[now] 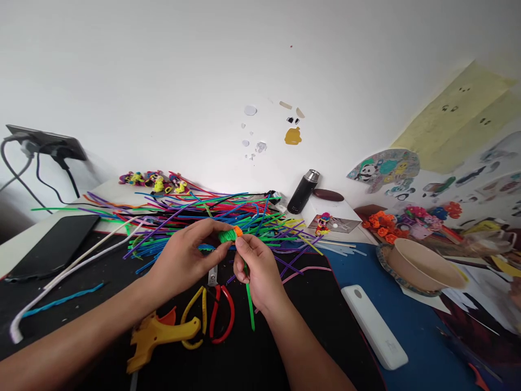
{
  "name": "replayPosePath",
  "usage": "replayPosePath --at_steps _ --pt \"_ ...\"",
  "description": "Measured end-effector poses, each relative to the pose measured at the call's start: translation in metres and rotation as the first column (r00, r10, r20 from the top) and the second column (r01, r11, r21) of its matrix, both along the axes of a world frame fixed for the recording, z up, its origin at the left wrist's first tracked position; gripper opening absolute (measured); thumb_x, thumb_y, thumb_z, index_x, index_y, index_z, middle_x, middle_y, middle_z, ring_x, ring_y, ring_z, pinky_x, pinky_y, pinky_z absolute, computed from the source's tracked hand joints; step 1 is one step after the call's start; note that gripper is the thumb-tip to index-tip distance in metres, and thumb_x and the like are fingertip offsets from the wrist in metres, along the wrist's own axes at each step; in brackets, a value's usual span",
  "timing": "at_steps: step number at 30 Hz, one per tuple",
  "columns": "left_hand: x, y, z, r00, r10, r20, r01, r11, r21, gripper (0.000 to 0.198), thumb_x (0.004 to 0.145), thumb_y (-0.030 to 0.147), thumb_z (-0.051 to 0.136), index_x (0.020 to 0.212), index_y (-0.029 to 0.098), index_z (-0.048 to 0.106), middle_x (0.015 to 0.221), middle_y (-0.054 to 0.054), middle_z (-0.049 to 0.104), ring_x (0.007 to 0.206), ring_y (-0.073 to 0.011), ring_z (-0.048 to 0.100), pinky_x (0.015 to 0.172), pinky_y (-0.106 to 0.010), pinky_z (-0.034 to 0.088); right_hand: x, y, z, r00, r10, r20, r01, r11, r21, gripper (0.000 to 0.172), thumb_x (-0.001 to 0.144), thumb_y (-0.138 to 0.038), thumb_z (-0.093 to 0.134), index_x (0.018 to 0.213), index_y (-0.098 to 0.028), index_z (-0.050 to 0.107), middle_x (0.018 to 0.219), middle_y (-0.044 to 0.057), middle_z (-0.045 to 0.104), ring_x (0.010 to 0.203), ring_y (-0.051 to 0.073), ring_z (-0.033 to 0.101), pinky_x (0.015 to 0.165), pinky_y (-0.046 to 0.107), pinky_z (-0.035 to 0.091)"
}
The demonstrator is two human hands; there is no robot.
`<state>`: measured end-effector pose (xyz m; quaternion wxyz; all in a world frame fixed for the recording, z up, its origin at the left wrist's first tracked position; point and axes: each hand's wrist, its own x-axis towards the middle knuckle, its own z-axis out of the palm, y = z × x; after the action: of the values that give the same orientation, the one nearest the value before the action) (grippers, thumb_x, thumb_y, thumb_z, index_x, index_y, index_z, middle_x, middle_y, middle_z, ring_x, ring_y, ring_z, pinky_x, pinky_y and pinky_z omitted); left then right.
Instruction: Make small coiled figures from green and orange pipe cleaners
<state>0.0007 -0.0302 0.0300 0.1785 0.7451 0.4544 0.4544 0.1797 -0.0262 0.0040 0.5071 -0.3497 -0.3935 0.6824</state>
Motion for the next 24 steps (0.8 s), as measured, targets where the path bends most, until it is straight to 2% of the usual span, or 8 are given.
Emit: replayPosePath --at_steps 6,12,17,20,24 --pt "0.0 0.002 0.003 0.989 -0.001 0.147 0.028 0.983 -0.181 0.03 0.095 0.044 0.075 0.114 0.022 0.08 0.109 -0.007 0.085 0.09 -0.0246 0.079 0.079 -0.031 0.061 0.0 0.001 0.0 1.0 -0.013 0.028 0.013 1.0 0.023 0.051 0.078 -0.063 0.09 0.091 -0.02 0.067 0.052 -0.009 0.053 0.04 0.007 0.039 0.041 0.021 0.018" --pt "-0.003 0.007 0.001 0.921 -0.026 0.389 0.179 0.915 -0.362 0.044 0.088 0.055 0.085 0.115 0.02 0.079 0.113 -0.012 0.085 0.098 -0.0289 0.079 0.084 -0.036 0.061 0.001 0.0 0.001 0.998 -0.023 0.053 0.019 0.998 0.061 0.05 0.079 -0.064 0.089 0.082 -0.02 0.065 0.05 -0.01 0.048 0.041 0.007 0.038 0.041 0.021 0.02" --pt "-0.002 0.01 0.005 0.856 -0.006 0.516 0.259 0.87 -0.419 0.049 0.076 0.055 0.096 0.106 0.02 0.08 0.107 -0.01 0.085 0.089 -0.0259 0.08 0.084 -0.036 0.064 0.001 0.0 -0.001 0.997 -0.029 0.078 0.021 0.995 0.102 0.049 0.082 -0.064 0.087 0.081 -0.019 0.067 0.05 -0.01 0.047 0.041 0.007 0.039 0.042 0.022 0.021" --pt "-0.002 0.01 0.008 0.841 0.013 0.541 0.271 0.855 -0.442 0.049 0.072 0.055 0.099 0.102 0.02 0.081 0.101 -0.009 0.085 0.078 -0.0222 0.077 0.077 -0.034 0.064 0.001 0.0 -0.001 0.995 -0.049 0.089 0.039 0.993 0.111 0.049 0.082 -0.064 0.086 0.082 -0.019 0.068 0.051 -0.009 0.048 0.042 0.007 0.04 0.042 0.022 0.022" --pt "-0.002 0.01 0.011 0.836 0.015 0.548 0.277 0.851 -0.446 0.049 0.07 0.056 0.1 0.099 0.02 0.082 0.094 -0.007 0.084 0.074 -0.0212 0.075 0.075 -0.033 0.063 0.001 0.0 -0.002 0.993 -0.078 0.094 0.065 0.989 0.132 0.048 0.083 -0.065 0.085 0.081 -0.02 0.068 0.051 -0.01 0.047 0.042 0.008 0.039 0.042 0.023 0.023"
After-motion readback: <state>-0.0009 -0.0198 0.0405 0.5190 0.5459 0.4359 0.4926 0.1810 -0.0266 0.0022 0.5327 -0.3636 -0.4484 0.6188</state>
